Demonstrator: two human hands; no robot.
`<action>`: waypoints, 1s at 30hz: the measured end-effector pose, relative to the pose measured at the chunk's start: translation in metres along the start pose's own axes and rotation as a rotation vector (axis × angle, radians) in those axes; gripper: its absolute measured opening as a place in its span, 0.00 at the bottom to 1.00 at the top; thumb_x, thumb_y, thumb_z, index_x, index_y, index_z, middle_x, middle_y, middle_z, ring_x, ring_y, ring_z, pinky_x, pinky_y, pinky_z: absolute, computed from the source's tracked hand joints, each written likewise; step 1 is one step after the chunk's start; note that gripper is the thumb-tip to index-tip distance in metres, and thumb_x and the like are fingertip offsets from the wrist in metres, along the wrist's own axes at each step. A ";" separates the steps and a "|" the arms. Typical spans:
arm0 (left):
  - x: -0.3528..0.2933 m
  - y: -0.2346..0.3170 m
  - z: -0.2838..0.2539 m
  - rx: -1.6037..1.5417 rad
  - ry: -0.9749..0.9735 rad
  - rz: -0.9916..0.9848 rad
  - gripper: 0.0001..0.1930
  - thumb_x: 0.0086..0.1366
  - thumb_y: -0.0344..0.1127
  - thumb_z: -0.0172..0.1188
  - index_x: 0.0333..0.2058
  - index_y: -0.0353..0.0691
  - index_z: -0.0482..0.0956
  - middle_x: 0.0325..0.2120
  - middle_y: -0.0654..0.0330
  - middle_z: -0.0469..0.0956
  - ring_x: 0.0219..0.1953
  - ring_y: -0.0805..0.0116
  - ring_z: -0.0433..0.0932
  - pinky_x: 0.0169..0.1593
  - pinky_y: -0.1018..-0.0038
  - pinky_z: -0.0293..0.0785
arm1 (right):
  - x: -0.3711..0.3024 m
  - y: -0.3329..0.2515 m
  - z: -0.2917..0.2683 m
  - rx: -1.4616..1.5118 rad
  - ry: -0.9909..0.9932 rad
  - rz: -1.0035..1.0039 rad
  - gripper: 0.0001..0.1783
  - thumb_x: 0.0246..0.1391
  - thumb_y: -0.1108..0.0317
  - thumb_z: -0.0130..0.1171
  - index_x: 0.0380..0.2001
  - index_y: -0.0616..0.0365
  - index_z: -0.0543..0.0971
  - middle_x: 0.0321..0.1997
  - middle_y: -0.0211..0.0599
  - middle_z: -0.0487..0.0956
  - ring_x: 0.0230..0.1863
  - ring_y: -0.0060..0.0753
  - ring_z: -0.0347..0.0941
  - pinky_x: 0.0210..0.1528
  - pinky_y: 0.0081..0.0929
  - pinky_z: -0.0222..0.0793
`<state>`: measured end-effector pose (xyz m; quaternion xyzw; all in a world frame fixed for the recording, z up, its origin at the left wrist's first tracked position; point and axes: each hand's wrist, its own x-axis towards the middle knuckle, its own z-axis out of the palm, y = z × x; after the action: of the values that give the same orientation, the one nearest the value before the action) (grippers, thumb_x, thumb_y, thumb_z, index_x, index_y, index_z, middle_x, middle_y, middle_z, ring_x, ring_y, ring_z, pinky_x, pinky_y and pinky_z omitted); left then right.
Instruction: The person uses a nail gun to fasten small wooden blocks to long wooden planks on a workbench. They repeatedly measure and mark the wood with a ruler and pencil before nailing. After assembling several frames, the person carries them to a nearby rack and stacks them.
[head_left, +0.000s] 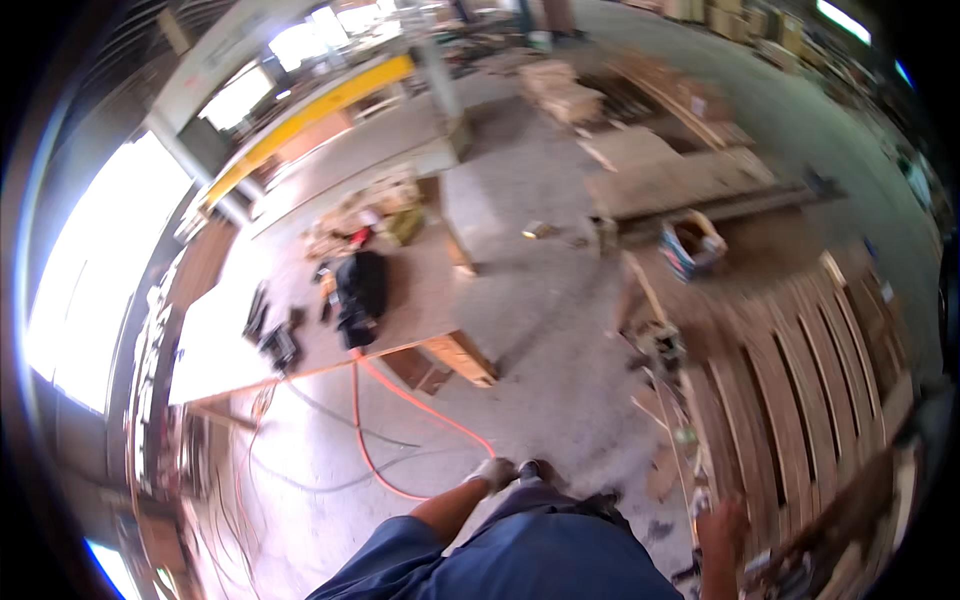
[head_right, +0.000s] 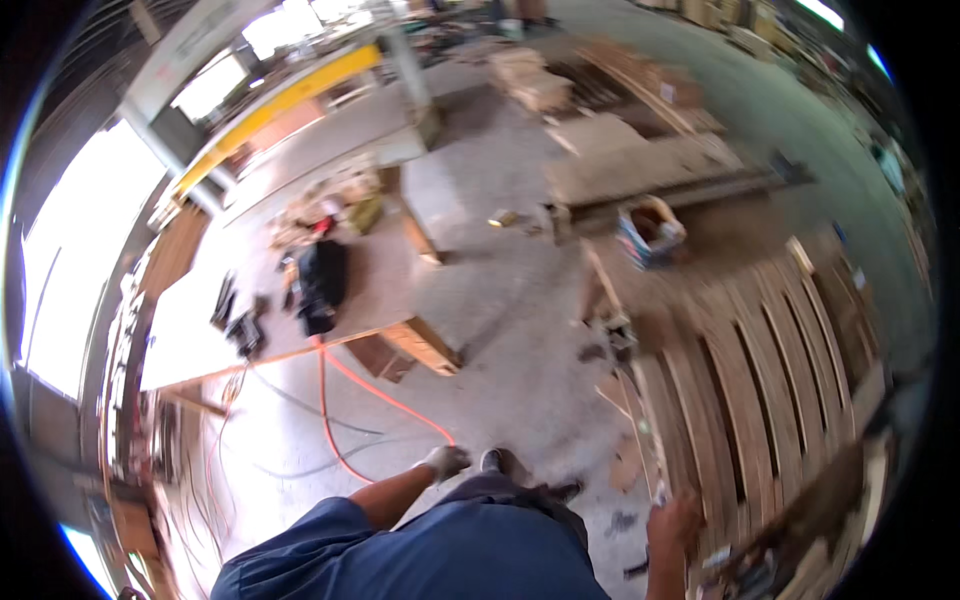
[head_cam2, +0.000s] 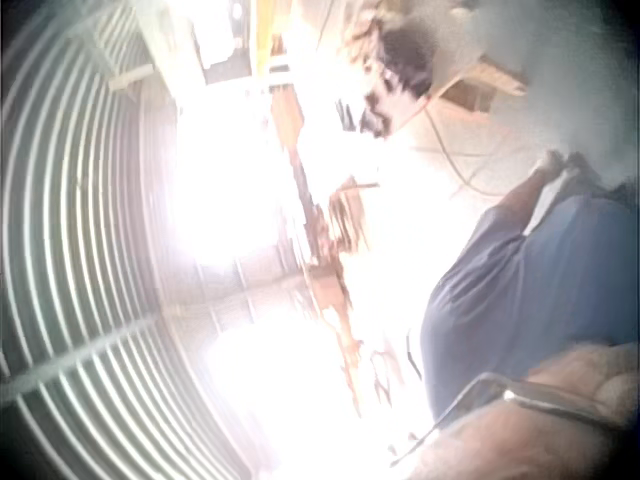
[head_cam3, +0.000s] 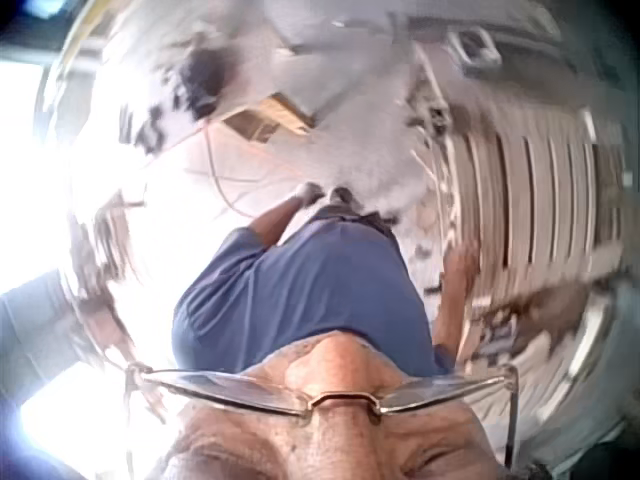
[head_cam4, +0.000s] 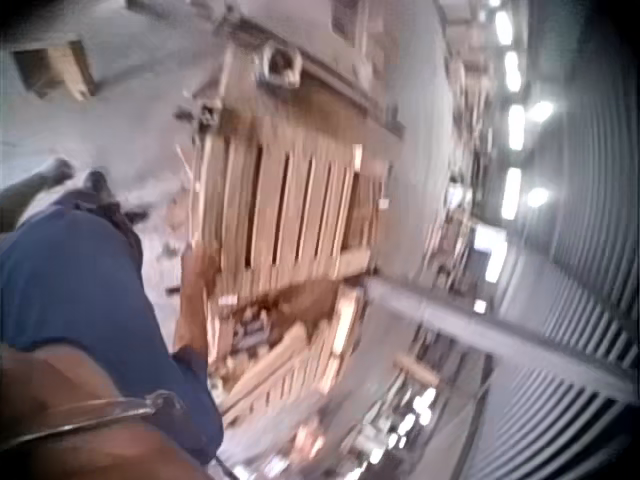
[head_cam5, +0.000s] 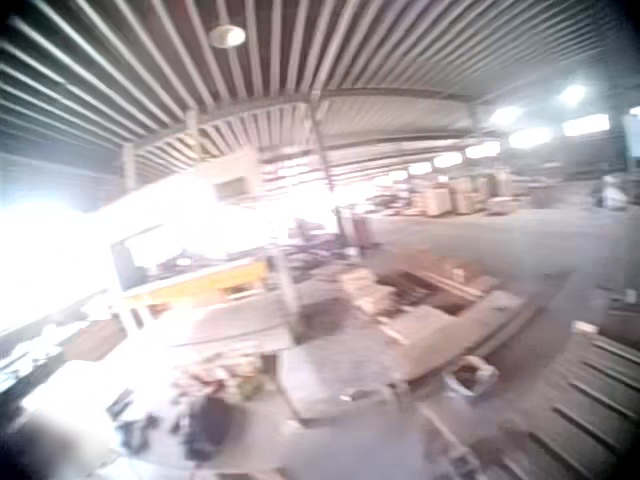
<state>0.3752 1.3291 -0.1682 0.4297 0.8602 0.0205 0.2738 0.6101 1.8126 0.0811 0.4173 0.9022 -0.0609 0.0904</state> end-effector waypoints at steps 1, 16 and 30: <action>0.017 -0.002 -0.018 0.068 0.014 0.012 0.16 0.63 0.39 0.63 0.50 0.48 0.85 0.51 0.53 0.84 0.56 0.52 0.81 0.60 0.63 0.78 | 0.005 0.003 0.014 -0.047 0.018 -0.009 0.27 0.49 0.65 0.66 0.52 0.67 0.78 0.57 0.57 0.77 0.61 0.57 0.73 0.63 0.46 0.71; -0.120 -0.087 0.088 -0.546 -0.259 -0.765 0.28 0.69 0.60 0.52 0.51 0.43 0.85 0.53 0.48 0.82 0.56 0.45 0.80 0.60 0.55 0.75 | 0.026 -0.051 -0.055 -0.328 -0.240 -0.162 0.29 0.62 0.45 0.63 0.49 0.62 0.82 0.55 0.53 0.80 0.59 0.51 0.76 0.55 0.49 0.77; -0.127 0.007 0.038 -1.661 0.286 -1.113 0.13 0.67 0.37 0.65 0.47 0.38 0.86 0.28 0.57 0.85 0.30 0.62 0.84 0.35 0.66 0.81 | 0.357 -0.168 -0.126 0.209 0.462 -0.425 0.14 0.58 0.61 0.66 0.26 0.60 0.77 0.29 0.54 0.80 0.37 0.64 0.78 0.38 0.55 0.71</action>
<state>0.4600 1.2303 -0.1414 -0.3661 0.6765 0.5336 0.3515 0.2407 1.9922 0.1339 0.2295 0.9546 -0.0744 -0.1747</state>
